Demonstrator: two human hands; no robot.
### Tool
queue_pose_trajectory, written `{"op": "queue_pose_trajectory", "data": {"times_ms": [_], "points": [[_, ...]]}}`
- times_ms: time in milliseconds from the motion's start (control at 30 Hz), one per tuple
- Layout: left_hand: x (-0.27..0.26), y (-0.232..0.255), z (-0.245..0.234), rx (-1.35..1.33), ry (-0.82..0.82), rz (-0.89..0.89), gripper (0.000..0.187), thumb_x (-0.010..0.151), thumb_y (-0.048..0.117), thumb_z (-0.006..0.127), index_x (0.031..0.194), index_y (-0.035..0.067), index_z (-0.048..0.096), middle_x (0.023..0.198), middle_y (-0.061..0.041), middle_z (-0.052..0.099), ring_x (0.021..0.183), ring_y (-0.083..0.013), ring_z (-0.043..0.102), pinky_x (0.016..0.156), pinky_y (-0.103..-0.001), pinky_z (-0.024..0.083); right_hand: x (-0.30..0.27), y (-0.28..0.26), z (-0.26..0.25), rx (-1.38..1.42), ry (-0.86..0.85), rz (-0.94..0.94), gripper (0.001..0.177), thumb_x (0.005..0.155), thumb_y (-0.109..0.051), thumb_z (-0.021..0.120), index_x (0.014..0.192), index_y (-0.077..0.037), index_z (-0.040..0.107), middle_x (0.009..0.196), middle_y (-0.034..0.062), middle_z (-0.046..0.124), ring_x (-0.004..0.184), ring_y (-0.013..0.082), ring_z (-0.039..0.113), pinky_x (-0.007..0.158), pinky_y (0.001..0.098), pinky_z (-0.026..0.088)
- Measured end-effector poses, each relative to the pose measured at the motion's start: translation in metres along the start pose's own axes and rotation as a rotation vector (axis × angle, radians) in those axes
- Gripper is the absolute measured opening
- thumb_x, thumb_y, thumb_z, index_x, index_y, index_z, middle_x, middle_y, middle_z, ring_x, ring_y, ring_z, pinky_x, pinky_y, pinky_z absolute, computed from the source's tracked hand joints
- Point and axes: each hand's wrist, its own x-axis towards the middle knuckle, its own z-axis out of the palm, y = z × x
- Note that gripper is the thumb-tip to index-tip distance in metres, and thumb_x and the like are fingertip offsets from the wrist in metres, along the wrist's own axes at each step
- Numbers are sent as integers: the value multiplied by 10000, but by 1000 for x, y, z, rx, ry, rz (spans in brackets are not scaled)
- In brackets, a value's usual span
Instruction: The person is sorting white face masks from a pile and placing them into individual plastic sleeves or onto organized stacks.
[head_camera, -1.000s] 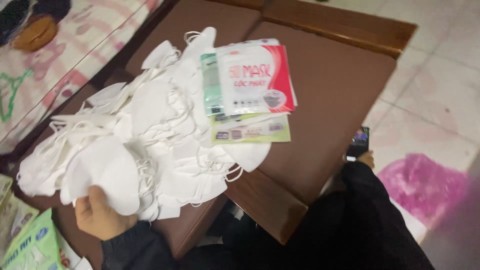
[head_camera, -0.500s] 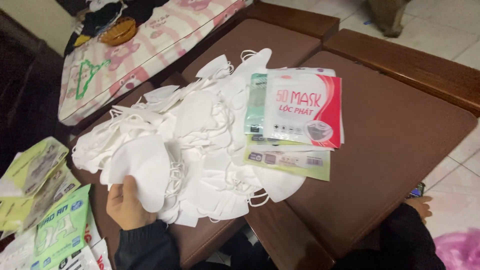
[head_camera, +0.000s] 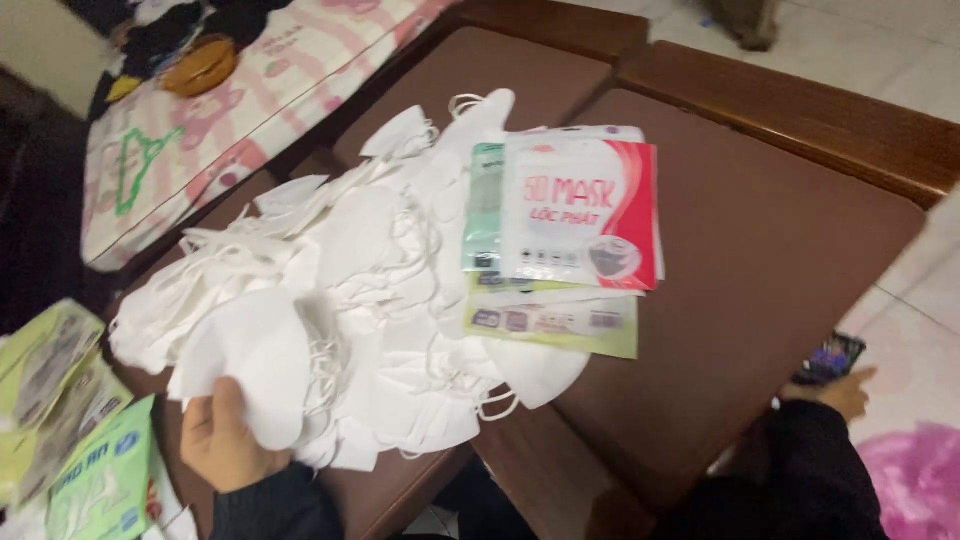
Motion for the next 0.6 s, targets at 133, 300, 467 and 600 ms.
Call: {"op": "queue_pose_trajectory", "data": {"times_ms": [133,300,467,600], "points": [[0,3,3,-16,-2,-6,122,1052,99,608,939,59,585,941,-23,675,761,-49,626,716,-123,535,44,-15,21,25,91,28,1211,806,-135,1010,1613,-26,113,1422,325,392,1197,445,533,1005,530,514],[3,-1,1,76,1,6,124,1054,113,612,950,54,581,930,-29,658,760,-58,594,736,-141,517,65,-6,60,69,155,31,1208,835,-110,1013,1619,-36,97,1424,324,380,1187,443,534,999,533,521],[0,-1,6,101,5,-27,120,1060,125,609,964,58,583,923,-23,659,753,-51,591,729,-135,514,60,32,54,59,229,45,1205,865,-84,1015,1625,-45,81,1426,324,368,1177,440,534,993,536,527],[1,0,6,28,-4,-15,141,1053,98,606,919,65,577,922,-21,664,758,-47,601,741,-129,527,70,40,47,76,291,10,1205,888,-64,1017,1630,-52,68,1428,324,359,1169,437,534,989,538,533]]}}
